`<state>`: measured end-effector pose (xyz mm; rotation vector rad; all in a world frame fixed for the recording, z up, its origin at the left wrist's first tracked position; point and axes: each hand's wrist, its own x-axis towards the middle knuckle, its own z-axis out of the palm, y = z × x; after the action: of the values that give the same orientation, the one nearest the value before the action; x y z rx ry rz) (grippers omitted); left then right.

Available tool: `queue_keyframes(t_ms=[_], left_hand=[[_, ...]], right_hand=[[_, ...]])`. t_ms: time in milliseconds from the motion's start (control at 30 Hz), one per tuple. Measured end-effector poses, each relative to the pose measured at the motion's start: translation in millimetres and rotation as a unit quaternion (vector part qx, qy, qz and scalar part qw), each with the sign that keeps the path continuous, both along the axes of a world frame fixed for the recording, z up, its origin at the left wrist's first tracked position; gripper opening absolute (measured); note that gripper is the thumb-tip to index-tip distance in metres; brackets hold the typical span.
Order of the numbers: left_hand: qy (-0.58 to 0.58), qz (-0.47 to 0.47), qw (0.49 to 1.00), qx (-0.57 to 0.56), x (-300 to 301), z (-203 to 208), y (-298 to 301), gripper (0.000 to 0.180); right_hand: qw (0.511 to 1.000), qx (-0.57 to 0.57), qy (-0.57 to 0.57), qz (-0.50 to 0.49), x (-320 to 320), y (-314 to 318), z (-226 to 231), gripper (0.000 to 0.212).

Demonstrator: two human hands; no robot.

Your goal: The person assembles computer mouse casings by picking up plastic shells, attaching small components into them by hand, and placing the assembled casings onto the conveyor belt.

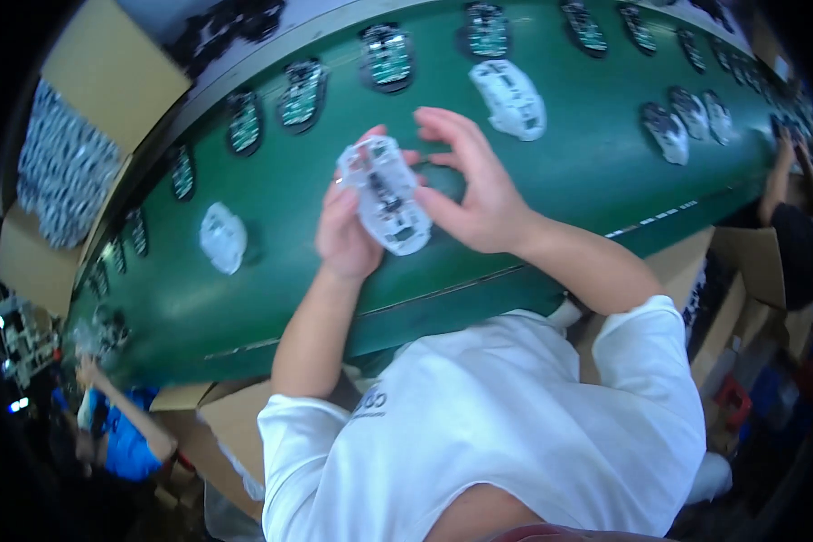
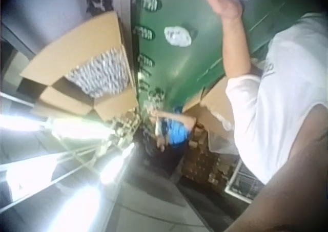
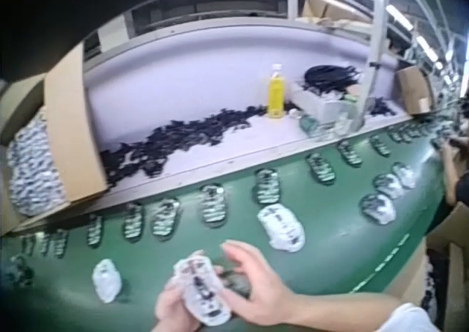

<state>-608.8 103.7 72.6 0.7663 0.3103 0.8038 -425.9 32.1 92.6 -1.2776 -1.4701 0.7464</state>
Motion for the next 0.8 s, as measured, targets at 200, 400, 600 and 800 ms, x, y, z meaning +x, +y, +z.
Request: queue_keyframes(t_ms=[200,400,600,800], left_hand=[[0.066,0.014,0.996,0.062,2.2,-3.6,-9.1,0.091],[0.103,0.039,0.99,0.087,-0.9,-7.5,-10.1,0.09],[0.112,0.106,0.981,0.118,4.5,-7.3,-17.6,0.084],[0.139,0.143,0.965,0.17,7.6,-4.9,-18.3,0.072]], right_hand=[[0.932,-0.117,0.311,0.144,-14.7,0.0,-16.0,0.07],[0.897,-0.237,0.334,0.164,-9.0,4.0,-11.9,0.058],[0.921,-0.204,0.304,0.133,-18.8,6.5,-9.0,0.049],[0.945,-0.21,0.225,0.112,-23.4,7.1,-8.6,0.051]])
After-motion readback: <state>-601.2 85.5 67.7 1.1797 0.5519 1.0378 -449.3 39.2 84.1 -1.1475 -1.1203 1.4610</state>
